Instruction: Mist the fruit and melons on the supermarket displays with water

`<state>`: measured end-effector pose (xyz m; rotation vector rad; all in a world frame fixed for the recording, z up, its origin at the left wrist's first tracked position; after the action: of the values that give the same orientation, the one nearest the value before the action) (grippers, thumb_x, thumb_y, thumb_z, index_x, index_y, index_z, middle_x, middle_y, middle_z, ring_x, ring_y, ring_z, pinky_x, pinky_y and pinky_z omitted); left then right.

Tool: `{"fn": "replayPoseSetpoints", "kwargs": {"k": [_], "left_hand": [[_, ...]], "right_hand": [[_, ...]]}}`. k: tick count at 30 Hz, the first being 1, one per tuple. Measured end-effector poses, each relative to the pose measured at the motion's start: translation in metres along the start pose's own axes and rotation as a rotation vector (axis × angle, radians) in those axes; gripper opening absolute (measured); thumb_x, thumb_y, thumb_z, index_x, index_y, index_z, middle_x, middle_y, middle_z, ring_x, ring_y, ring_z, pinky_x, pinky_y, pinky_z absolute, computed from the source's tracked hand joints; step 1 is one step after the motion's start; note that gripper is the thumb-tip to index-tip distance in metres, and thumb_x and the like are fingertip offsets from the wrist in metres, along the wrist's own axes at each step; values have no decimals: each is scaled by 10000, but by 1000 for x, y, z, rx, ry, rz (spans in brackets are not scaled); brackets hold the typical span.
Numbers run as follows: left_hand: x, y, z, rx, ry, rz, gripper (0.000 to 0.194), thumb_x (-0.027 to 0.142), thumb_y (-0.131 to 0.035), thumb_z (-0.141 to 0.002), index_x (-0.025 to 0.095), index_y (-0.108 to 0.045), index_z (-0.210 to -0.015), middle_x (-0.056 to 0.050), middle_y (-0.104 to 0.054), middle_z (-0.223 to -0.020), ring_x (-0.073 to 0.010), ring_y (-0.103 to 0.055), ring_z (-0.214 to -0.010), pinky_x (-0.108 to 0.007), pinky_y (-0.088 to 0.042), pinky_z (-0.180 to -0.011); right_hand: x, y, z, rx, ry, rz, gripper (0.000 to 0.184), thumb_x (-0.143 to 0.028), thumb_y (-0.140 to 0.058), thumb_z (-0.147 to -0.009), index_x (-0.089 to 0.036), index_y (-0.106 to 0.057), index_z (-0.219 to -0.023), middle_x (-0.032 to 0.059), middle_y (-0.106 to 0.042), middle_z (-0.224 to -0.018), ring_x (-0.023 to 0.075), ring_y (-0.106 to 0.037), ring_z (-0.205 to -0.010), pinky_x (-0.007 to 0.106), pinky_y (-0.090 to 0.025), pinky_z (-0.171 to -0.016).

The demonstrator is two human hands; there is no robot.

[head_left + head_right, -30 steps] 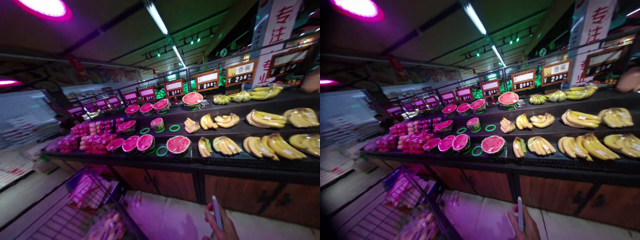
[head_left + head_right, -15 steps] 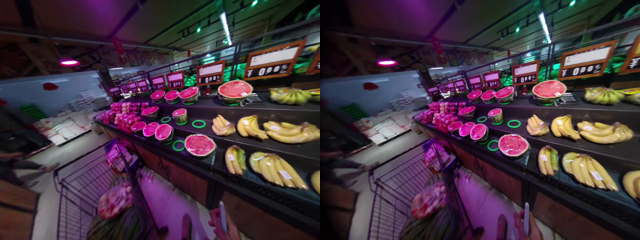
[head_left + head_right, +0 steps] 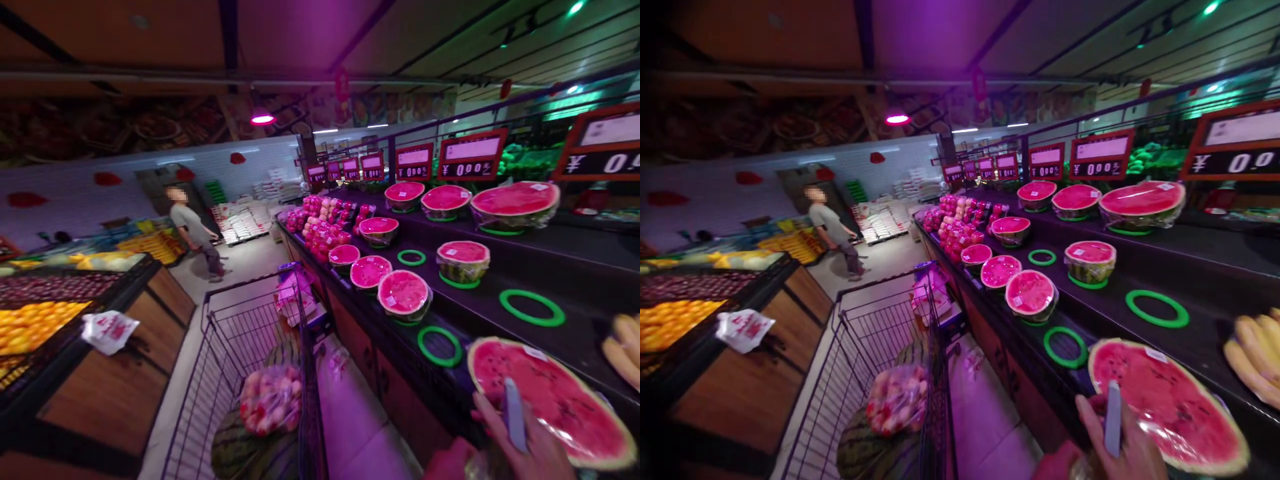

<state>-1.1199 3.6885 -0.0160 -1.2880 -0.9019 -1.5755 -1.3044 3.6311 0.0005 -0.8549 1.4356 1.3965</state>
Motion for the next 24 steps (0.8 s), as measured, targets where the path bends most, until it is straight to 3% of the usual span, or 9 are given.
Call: {"fn": "replayPoseSetpoints", "kwargs": {"k": [3, 5, 7, 11, 14, 17, 20, 24], "left_hand": [[28, 52, -68, 38, -57, -67, 495, 543, -839, -901, 237, -715, -1270, -96, -772, -1289, -283, -744, -1157, -510, -657, -1008], [49, 82, -111, 64, -98, -100, 789, 550, -1008, -663, 250, -695, -1322, -95, -784, -1319, -346, -738, -1218, -566, -613, -1093], [67, 106, -148, 82, -139, -139, 1028, 519, -1076, -473, 256, -665, -1377, -90, -794, -1342, -389, -727, -1255, -565, -579, -1140], [92, 131, -194, 81, -289, -154, 1059, 528, -1033, -545, 221, -602, -1462, -96, -787, -1396, -360, -733, -1261, -500, -573, -1137], [93, 128, -208, 115, -291, -105, 981, 540, -1040, -549, 209, -663, -1392, -95, -808, -1345, -366, -745, -1236, -476, -601, -1075], [86, 114, -214, 147, -223, -109, 911, 563, -1059, -499, 211, -737, -1275, -89, -826, -1267, -381, -759, -1178, -485, -617, -1011], [87, 94, -218, 133, -209, -113, 896, 561, -1062, -491, 227, -755, -1264, -59, -829, -1220, -371, -757, -1150, -470, -607, -979], [104, 67, -224, 84, -240, -141, 867, 550, -1025, -550, 251, -724, -1307, -33, -816, -1217, -316, -745, -1103, -408, -607, -928]], "right_hand": [[-66, -31, -72, -34, 83, 96, 626, -910, -644, -777, -306, -709, -929, 93, -847, -864, 386, -827, -873, 466, -600, -782], [-107, -45, -114, -12, 122, 109, 625, -917, -600, -826, -302, -689, -899, 78, -833, -800, 362, -829, -826, 435, -577, -751], [-139, -55, -151, 13, 188, 107, 604, -889, -598, -862, -291, -683, -890, 77, -817, -771, 336, -820, -763, 410, -565, -739], [-170, -64, -203, 29, 307, 120, 592, -859, -570, -919, -277, -676, -905, 79, -792, -773, 322, -788, -748, 394, -537, -724], [-168, -61, -224, -1, 322, 68, 598, -843, -598, -925, -262, -683, -1037, 84, -822, -892, 325, -801, -835, 408, -554, -795], [-159, -50, -233, -21, 285, 20, 628, -835, -654, -897, -249, -685, -1121, 97, -841, -996, 340, -819, -918, 413, -580, -797], [-155, -32, -230, -27, 217, -7, 618, -839, -681, -881, -249, -714, -1061, 88, -848, -954, 332, -829, -906, 394, -598, -760], [-160, -3, -215, 61, 123, -86, 645, -864, -733, -826, -229, -723, -945, 76, -823, -797, 313, -826, -743, 376, -612, -696]]}}
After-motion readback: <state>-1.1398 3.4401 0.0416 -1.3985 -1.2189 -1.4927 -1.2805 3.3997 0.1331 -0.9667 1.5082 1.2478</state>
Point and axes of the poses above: each hand's wrist, its own z-axis away from the middle knuckle, its own y-axis out of the back of the hand, x = y × z, the point moved 2 cm from there along -z, towards the middle knuckle
